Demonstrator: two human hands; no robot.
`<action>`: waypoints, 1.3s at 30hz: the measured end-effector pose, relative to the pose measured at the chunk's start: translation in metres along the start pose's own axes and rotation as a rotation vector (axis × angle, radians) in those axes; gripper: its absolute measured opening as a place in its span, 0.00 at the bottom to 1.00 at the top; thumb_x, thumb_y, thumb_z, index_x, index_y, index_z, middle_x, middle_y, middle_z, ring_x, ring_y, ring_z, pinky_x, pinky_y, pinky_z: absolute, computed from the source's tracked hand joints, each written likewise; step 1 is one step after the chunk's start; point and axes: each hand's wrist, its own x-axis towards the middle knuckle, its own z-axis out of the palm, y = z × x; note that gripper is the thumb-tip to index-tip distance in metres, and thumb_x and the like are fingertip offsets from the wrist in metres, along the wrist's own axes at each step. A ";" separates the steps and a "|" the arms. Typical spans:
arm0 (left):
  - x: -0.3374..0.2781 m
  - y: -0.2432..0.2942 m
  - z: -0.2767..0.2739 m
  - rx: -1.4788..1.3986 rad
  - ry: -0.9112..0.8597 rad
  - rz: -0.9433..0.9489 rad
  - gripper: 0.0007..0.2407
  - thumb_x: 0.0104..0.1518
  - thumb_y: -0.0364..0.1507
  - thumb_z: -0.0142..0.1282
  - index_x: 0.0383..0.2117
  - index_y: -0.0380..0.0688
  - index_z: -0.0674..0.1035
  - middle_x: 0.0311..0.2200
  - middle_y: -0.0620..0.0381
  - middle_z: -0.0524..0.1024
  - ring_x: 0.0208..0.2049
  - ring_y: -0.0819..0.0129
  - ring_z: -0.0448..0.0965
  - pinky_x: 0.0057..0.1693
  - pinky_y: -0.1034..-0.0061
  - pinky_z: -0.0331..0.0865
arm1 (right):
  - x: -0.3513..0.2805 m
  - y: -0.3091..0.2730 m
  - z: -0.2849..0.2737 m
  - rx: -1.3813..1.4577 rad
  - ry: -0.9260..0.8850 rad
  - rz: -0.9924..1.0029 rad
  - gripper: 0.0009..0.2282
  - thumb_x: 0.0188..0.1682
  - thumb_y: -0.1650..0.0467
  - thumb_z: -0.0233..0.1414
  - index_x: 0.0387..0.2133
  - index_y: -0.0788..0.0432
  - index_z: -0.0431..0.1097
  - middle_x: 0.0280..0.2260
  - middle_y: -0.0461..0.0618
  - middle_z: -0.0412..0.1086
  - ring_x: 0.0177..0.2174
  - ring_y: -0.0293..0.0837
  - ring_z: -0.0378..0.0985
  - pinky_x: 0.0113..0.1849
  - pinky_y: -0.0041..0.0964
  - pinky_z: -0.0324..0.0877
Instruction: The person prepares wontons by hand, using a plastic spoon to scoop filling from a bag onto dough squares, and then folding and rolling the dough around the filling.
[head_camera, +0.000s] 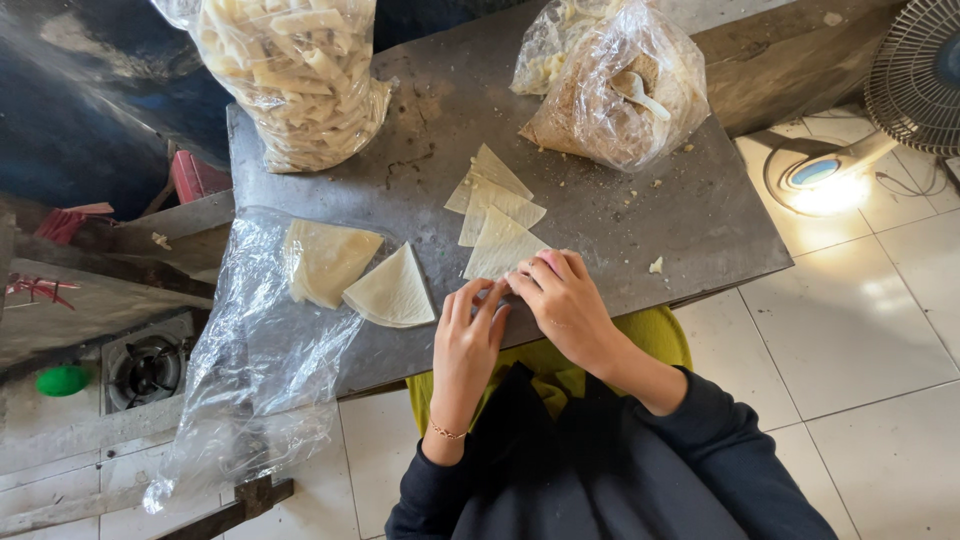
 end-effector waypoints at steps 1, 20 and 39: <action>0.000 0.000 0.000 0.003 0.002 0.001 0.15 0.54 0.21 0.63 0.49 0.38 0.81 0.47 0.54 0.74 0.42 0.60 0.76 0.50 0.69 0.73 | -0.001 -0.001 0.000 -0.005 -0.006 -0.008 0.13 0.47 0.73 0.51 0.45 0.61 0.74 0.44 0.49 0.73 0.47 0.48 0.70 0.51 0.45 0.64; -0.004 -0.005 0.001 -0.035 -0.002 0.013 0.11 0.53 0.20 0.63 0.42 0.38 0.81 0.46 0.54 0.75 0.40 0.59 0.76 0.49 0.68 0.73 | -0.011 -0.013 -0.003 -0.038 -0.002 0.043 0.13 0.45 0.73 0.52 0.44 0.61 0.74 0.45 0.50 0.73 0.49 0.50 0.69 0.53 0.47 0.62; -0.004 -0.011 0.004 -0.078 -0.012 -0.009 0.09 0.54 0.23 0.64 0.41 0.43 0.82 0.38 0.55 0.77 0.37 0.57 0.78 0.45 0.66 0.71 | -0.009 -0.010 0.002 0.111 0.019 0.149 0.08 0.46 0.74 0.56 0.39 0.59 0.75 0.41 0.46 0.74 0.46 0.50 0.70 0.49 0.44 0.64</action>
